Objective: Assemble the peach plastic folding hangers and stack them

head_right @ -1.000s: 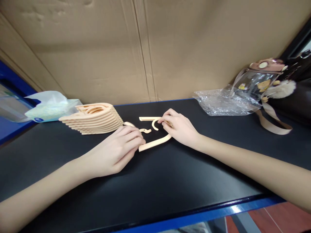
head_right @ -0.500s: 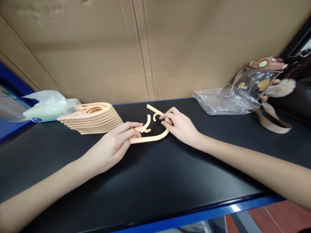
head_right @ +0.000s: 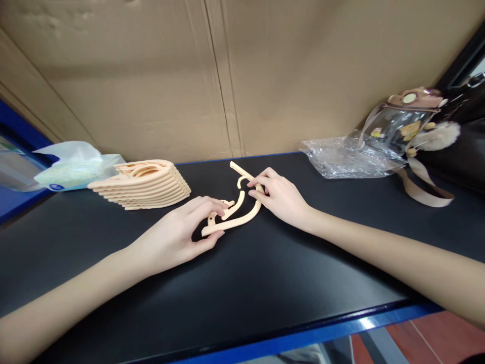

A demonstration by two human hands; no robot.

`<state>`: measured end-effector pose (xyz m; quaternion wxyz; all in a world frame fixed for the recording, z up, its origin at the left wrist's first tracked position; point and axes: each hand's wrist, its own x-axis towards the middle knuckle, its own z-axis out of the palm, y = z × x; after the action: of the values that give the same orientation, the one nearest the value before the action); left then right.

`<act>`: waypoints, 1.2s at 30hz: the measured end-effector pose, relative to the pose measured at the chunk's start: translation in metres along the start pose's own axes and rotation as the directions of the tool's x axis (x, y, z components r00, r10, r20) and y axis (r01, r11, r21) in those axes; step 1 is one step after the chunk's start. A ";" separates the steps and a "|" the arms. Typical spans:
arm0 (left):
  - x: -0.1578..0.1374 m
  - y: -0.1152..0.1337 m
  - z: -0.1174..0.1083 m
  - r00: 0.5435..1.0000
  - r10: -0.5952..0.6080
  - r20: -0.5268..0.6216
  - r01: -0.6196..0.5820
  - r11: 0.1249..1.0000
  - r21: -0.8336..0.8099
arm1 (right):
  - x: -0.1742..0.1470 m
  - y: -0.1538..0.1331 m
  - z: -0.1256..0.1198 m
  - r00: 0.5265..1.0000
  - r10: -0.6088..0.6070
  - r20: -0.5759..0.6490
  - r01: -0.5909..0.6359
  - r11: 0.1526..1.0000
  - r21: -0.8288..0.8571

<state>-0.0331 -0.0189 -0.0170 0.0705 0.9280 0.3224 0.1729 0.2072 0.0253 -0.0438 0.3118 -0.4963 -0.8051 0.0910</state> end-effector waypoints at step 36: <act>0.004 -0.014 -0.014 0.966 0.154 -0.208 -0.002 0.809 0.587 | -0.008 -0.015 -0.006 0.903 -0.384 0.194 0.361 0.921 0.145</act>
<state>-0.0436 -0.0051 -0.0068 -0.2646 0.8886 0.3274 0.1822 0.2023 0.0101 -0.0356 0.2585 -0.3030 -0.9086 0.1262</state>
